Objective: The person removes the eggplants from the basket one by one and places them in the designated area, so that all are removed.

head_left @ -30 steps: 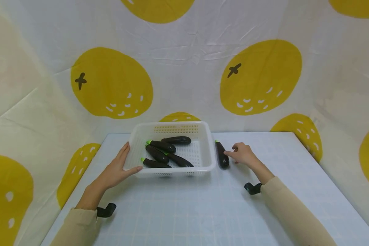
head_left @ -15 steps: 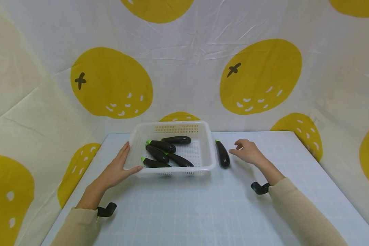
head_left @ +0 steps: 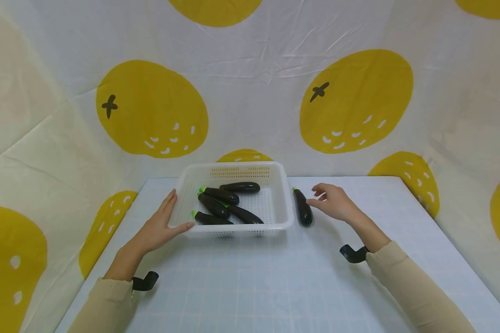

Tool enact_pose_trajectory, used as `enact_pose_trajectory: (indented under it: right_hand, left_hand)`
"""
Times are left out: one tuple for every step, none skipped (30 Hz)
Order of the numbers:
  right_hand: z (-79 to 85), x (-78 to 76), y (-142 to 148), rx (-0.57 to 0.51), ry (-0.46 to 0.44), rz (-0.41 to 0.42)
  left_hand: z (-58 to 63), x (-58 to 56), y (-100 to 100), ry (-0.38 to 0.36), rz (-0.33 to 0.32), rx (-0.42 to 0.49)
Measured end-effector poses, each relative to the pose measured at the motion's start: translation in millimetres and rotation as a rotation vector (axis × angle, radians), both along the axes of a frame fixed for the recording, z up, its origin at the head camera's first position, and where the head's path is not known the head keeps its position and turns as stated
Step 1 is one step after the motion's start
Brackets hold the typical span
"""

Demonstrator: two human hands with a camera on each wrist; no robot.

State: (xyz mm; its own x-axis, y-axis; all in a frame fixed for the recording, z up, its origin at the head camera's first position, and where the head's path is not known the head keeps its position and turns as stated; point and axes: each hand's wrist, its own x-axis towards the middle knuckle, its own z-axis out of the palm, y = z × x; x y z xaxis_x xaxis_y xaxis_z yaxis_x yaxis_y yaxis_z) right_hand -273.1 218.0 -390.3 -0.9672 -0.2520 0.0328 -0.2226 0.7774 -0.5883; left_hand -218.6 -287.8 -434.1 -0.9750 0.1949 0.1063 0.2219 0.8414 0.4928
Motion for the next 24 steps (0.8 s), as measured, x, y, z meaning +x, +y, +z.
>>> enact_pose_trajectory:
  right_hand:
    - [1.2, 0.4, -1.5, -0.003, -0.001, 0.003]
    - [2.5, 0.8, -2.7, -0.004, 0.001, 0.012]
    - [3.4, 1.2, -4.2, -0.005, 0.003, 0.018]
    - [4.5, 1.4, -5.4, -0.007, 0.007, 0.028]
    - [5.2, 1.9, -6.8, -0.009, 0.01, 0.032]
    - [5.9, 2.1, -7.9, -0.009, 0.012, 0.037]
    - [6.5, 2.4, -9.2, -0.011, 0.012, 0.041]
    - [7.2, 2.8, -10.4, -0.011, 0.012, 0.046]
    - [7.6, 3.2, -12.0, -0.012, 0.01, 0.047]
    - [8.3, 3.9, -13.5, -0.013, 0.009, 0.052]
    - [8.9, 4.8, -15.2, -0.015, 0.007, 0.053]
    - [9.6, 5.2, -16.8, -0.013, 0.009, 0.06]
    - [10.9, 6.4, -18.8, -0.016, 0.014, 0.068]
    - [11.9, 7.1, -20.7, -0.018, 0.024, 0.077]
    - [13.2, 7.9, -22.8, -0.022, 0.033, 0.087]
    - [14.4, 8.4, -24.8, -0.026, 0.04, 0.095]
    - [15.2, 8.3, -27.0, -0.029, 0.048, 0.102]
    - [16.2, 8.5, -29.4, -0.032, 0.054, 0.109]
    - [17.0, 8.8, -31.8, -0.038, 0.059, 0.118]
    - [17.8, 8.7, -34.5, -0.043, 0.063, 0.123]
    - [18.5, 8.9, -37.4, -0.046, 0.064, 0.13]
    - [18.8, 8.9, -40.4, -0.046, 0.067, 0.136]
    - [19.2, 9.2, -43.4, -0.046, 0.071, 0.143]
    - [19.8, 9.8, -46.4, -0.05, 0.073, 0.151]
  left_hand:
    - [0.1, -0.2, 0.0, 0.001, 0.001, -0.001]
    - [0.2, -0.5, 0.1, 0.001, 0.001, -0.002]
    - [0.0, -0.9, 0.2, 0.001, 0.004, -0.001]
    - [0.0, -1.1, 0.3, 0.0, 0.004, -0.001]
    - [-0.1, -1.3, 0.3, -0.001, 0.006, -0.002]
    - [0.0, -1.4, 0.4, -0.004, 0.003, -0.002]
    - [-0.1, -1.7, 0.4, -0.006, 0.003, 0.0]
    - [-0.3, -2.0, 0.3, -0.007, 0.001, 0.0]
    - [-0.3, -2.2, 0.2, -0.008, 0.0, 0.001]
    - [-0.3, -2.3, -0.1, -0.01, -0.002, 0.0]
    - [-0.4, -2.5, -0.3, -0.01, -0.002, -0.002]
    - [-0.3, -2.5, -0.3, -0.011, -0.004, -0.002]
    - [-0.3, -2.5, -0.4, -0.01, -0.003, -0.001]
    - [-0.2, -2.4, -0.5, -0.01, -0.002, -0.003]
    - [0.1, -2.2, -0.5, -0.01, -0.001, -0.004]
    - [0.3, -2.0, -0.4, -0.011, 0.0, -0.004]
    - [0.8, -1.6, -0.3, -0.012, 0.001, -0.003]
    - [1.1, -1.3, -0.2, -0.013, 0.001, -0.002]
    - [1.2, -1.2, -0.3, -0.013, 0.001, 0.0]
    - [1.2, -1.1, -0.5, -0.015, 0.002, 0.0]
    - [1.5, -0.8, -0.4, -0.016, 0.002, 0.002]
    - [1.5, -0.7, -0.5, -0.016, 0.002, 0.004]
    - [1.5, -0.6, -0.5, -0.016, 0.001, 0.006]
    - [1.5, -0.5, -0.5, -0.016, 0.0, 0.007]
